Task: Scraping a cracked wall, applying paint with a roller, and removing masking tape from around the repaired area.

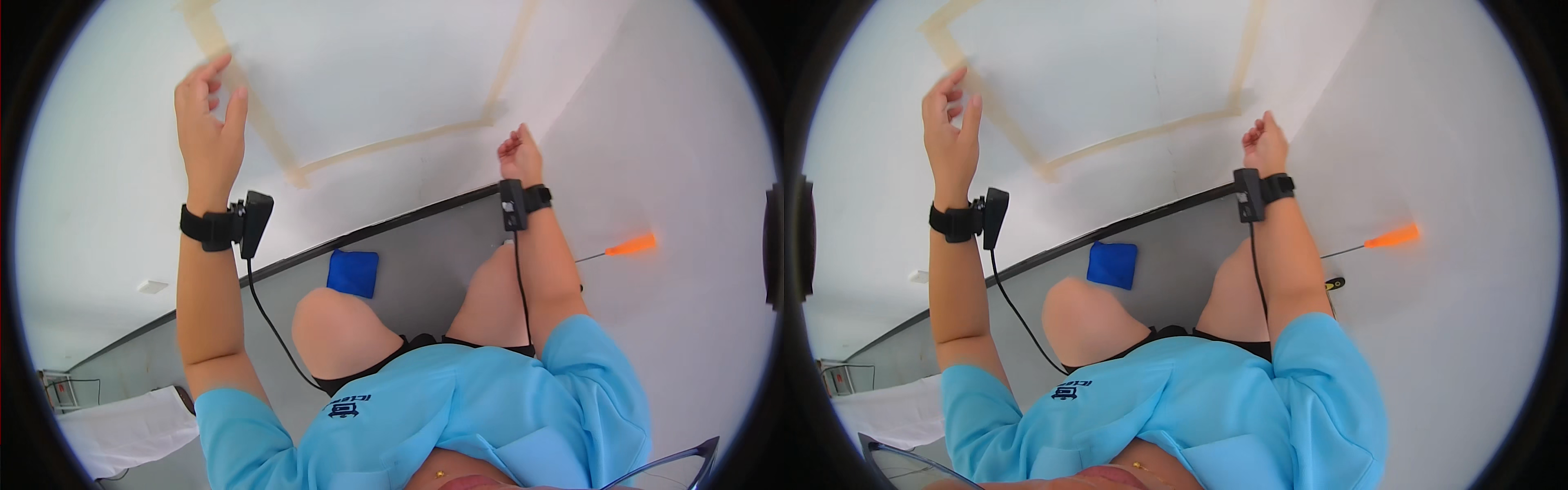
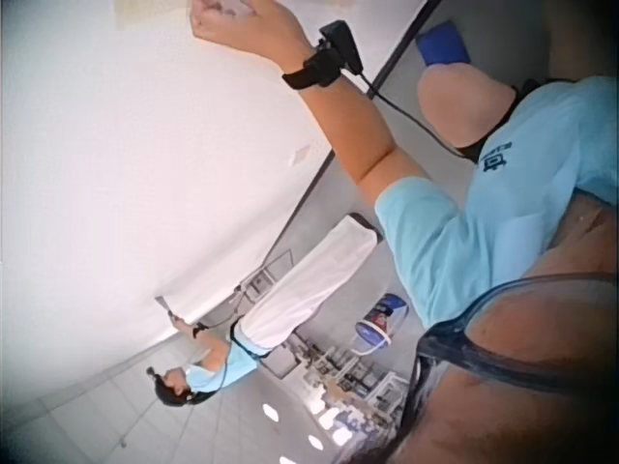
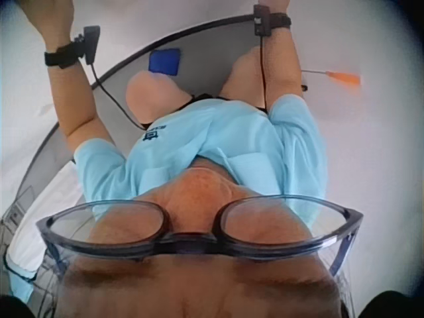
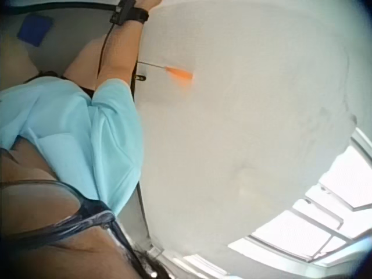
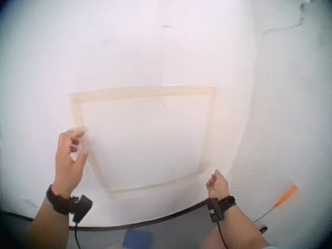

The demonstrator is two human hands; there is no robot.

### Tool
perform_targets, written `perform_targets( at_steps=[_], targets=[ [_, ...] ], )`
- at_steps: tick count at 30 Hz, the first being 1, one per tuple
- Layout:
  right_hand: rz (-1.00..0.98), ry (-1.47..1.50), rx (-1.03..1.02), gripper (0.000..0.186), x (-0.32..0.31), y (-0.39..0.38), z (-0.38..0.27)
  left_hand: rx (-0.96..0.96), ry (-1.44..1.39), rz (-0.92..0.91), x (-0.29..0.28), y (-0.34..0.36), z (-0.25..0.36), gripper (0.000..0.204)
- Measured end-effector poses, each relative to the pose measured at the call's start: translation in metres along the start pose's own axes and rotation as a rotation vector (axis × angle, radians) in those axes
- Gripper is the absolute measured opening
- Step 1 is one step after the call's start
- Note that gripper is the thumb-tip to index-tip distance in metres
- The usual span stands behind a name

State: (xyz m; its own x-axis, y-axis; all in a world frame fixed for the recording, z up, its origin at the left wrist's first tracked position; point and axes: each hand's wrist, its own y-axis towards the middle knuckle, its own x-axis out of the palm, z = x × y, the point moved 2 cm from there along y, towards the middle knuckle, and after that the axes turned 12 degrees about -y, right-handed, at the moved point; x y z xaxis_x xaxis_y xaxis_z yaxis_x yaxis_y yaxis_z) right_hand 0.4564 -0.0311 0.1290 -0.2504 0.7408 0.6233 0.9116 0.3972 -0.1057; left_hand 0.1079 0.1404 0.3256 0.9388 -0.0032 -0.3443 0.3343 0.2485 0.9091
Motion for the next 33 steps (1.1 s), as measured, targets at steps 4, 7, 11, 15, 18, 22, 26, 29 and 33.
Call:
perform_targets(
  at_steps=[4, 7, 11, 15, 18, 22, 26, 29, 33],
  targets=[
    [0.136, -0.181, -0.059, 0.02, -0.006, 0.034, 0.035, -0.394, -0.527, 0.048, 0.028, -0.013, -0.013, 0.031],
    [0.13, -0.509, -0.161, 0.033, -0.002, 0.055, 0.055, -0.624, -0.711, 0.108, 0.057, -0.028, -0.026, 0.033],
    [0.154, -0.721, -0.349, 0.033, -0.006, 0.074, 0.061, -0.734, -0.865, 0.277, 0.064, -0.059, -0.037, 0.029],
    [0.149, -0.794, -0.364, 0.031, -0.011, 0.088, 0.063, -0.748, -0.847, 0.346, 0.067, -0.082, -0.047, 0.026],
    [0.014, -0.747, -0.349, 0.022, -0.011, 0.09, 0.067, -0.757, -0.791, 0.397, 0.067, -0.097, -0.055, 0.026],
    [0.072, -0.852, -0.5, 0.015, -0.005, 0.08, 0.059, -0.847, -0.756, 0.342, 0.068, -0.107, -0.063, 0.025],
    [0.001, -0.822, -0.527, 0.013, 0.008, 0.066, 0.046, -0.922, -0.769, 0.178, 0.075, -0.105, -0.07, 0.023],
    [-0.026, -0.699, -0.438, 0.01, 0.011, 0.057, 0.043, -0.93, -0.855, 0.188, 0.078, -0.107, -0.074, 0.024],
    [-0.085, -0.584, -0.368, 0.01, 0.01, 0.05, 0.046, -0.984, -0.798, 0.15, 0.078, -0.116, -0.079, 0.026]
  ],
)
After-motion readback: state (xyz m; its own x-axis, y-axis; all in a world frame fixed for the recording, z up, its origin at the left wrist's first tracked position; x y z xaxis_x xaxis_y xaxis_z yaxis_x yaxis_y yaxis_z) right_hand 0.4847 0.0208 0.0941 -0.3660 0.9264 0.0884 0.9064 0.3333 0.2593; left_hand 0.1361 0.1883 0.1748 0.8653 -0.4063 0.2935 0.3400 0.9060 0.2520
